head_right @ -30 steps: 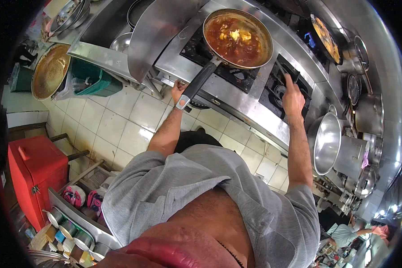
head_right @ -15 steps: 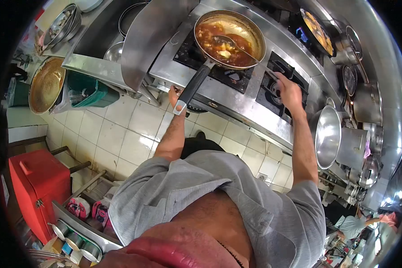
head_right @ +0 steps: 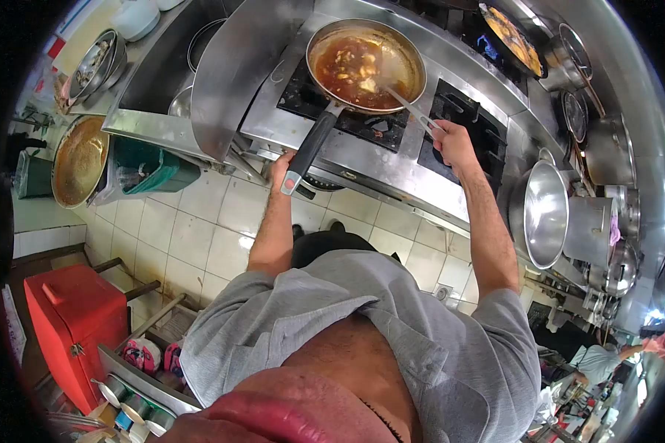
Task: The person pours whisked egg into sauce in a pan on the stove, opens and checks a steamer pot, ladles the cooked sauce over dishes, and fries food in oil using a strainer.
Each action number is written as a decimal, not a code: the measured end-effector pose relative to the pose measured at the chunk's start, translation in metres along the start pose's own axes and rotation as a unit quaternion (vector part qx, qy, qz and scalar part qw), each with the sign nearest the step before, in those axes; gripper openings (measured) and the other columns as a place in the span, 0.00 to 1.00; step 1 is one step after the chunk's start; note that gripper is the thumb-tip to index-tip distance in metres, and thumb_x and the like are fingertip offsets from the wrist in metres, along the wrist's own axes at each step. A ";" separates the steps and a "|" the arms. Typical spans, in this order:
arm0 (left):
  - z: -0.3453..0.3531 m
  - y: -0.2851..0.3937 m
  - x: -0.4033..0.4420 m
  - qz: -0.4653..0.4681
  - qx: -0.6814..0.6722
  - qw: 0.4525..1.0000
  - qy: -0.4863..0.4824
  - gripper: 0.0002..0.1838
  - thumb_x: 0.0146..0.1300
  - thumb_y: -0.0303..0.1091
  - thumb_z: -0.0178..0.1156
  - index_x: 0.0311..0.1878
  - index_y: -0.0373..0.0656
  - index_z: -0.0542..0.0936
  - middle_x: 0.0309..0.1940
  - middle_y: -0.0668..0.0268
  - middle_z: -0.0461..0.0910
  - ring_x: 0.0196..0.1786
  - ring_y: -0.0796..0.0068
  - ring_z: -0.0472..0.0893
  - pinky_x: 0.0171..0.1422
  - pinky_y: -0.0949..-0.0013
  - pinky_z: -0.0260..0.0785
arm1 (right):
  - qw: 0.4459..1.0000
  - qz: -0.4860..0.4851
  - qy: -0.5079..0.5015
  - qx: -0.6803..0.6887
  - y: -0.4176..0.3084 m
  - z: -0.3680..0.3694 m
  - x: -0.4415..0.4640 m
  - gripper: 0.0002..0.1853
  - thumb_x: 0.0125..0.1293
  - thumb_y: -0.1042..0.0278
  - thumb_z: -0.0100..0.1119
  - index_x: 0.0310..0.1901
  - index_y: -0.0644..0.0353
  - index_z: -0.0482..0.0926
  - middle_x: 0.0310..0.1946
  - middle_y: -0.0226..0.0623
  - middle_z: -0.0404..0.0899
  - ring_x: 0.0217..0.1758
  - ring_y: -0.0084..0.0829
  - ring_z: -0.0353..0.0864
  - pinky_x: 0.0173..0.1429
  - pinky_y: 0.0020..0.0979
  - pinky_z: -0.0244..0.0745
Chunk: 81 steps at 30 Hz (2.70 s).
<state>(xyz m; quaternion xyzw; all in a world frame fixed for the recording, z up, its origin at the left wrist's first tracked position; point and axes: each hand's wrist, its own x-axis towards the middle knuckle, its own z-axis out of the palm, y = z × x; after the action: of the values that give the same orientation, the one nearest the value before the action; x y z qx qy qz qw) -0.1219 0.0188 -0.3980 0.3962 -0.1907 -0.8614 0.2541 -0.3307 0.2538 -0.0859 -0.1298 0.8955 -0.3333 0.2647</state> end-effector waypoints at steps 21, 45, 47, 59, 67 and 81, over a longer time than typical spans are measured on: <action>0.136 0.078 -0.169 -0.113 0.238 0.924 -0.279 0.14 0.53 0.35 0.58 0.42 0.43 0.69 0.16 0.72 0.69 0.11 0.81 0.67 0.10 0.77 0.51 | 0.840 -0.261 0.136 -0.455 0.022 -0.003 0.007 0.26 0.53 0.77 0.46 0.57 0.48 0.62 0.32 0.46 0.74 0.32 0.45 0.78 0.32 0.42 0.73; 0.146 -0.229 -0.114 -0.335 0.514 0.715 -0.335 0.29 0.55 0.46 0.60 0.56 0.39 0.68 0.53 0.64 0.70 0.58 0.72 0.66 0.56 0.62 0.62 | 0.848 0.245 0.443 -0.154 0.245 -0.462 0.108 0.39 0.47 0.28 0.48 0.61 0.37 0.62 0.61 0.46 0.58 0.66 0.49 0.53 0.63 0.51 0.51; 0.158 -0.289 -0.113 -0.350 0.456 0.756 -0.312 0.27 0.56 0.43 0.59 0.56 0.39 0.68 0.53 0.64 0.70 0.57 0.69 0.68 0.57 0.59 0.63 | 0.865 0.207 0.407 -0.211 0.307 -0.500 0.158 0.41 0.51 0.30 0.45 0.59 0.54 0.65 0.55 0.51 0.67 0.60 0.47 0.64 0.63 0.41 0.56; 0.167 -0.392 -0.121 -0.264 0.127 0.928 -0.231 0.12 0.63 0.41 0.49 0.47 0.49 0.73 0.45 0.67 0.73 0.49 0.70 0.72 0.53 0.60 0.67 | 0.875 0.023 0.104 0.472 0.329 -0.555 0.151 0.13 0.62 0.67 0.52 0.20 0.55 0.67 0.11 0.20 0.64 0.07 0.11 0.57 0.08 0.14 0.49; 0.142 -0.416 -0.109 -0.198 0.183 0.924 -0.269 0.13 0.63 0.42 0.49 0.48 0.49 0.72 0.47 0.67 0.72 0.51 0.69 0.70 0.54 0.59 0.67 | 0.867 -0.003 0.109 0.486 0.257 -0.462 -0.044 0.07 0.62 0.72 0.50 0.40 0.63 0.70 0.13 0.26 0.65 0.04 0.14 0.54 0.05 0.17 0.50; 0.179 -0.397 -0.124 -0.210 0.261 0.918 -0.214 0.12 0.60 0.41 0.53 0.46 0.50 0.70 0.42 0.68 0.72 0.45 0.73 0.72 0.50 0.62 0.68 | 0.970 -0.185 0.147 0.062 0.099 -0.322 0.058 0.17 0.53 0.74 0.48 0.47 0.68 0.67 0.15 0.34 0.68 0.10 0.24 0.65 0.13 0.27 0.59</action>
<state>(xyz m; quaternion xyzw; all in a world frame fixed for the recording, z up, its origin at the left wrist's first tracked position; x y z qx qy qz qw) -0.3060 0.4312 -0.4262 0.2854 -0.3711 -0.8788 -0.0918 -0.5647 0.4741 0.0314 -0.2262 0.8627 -0.4465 0.0718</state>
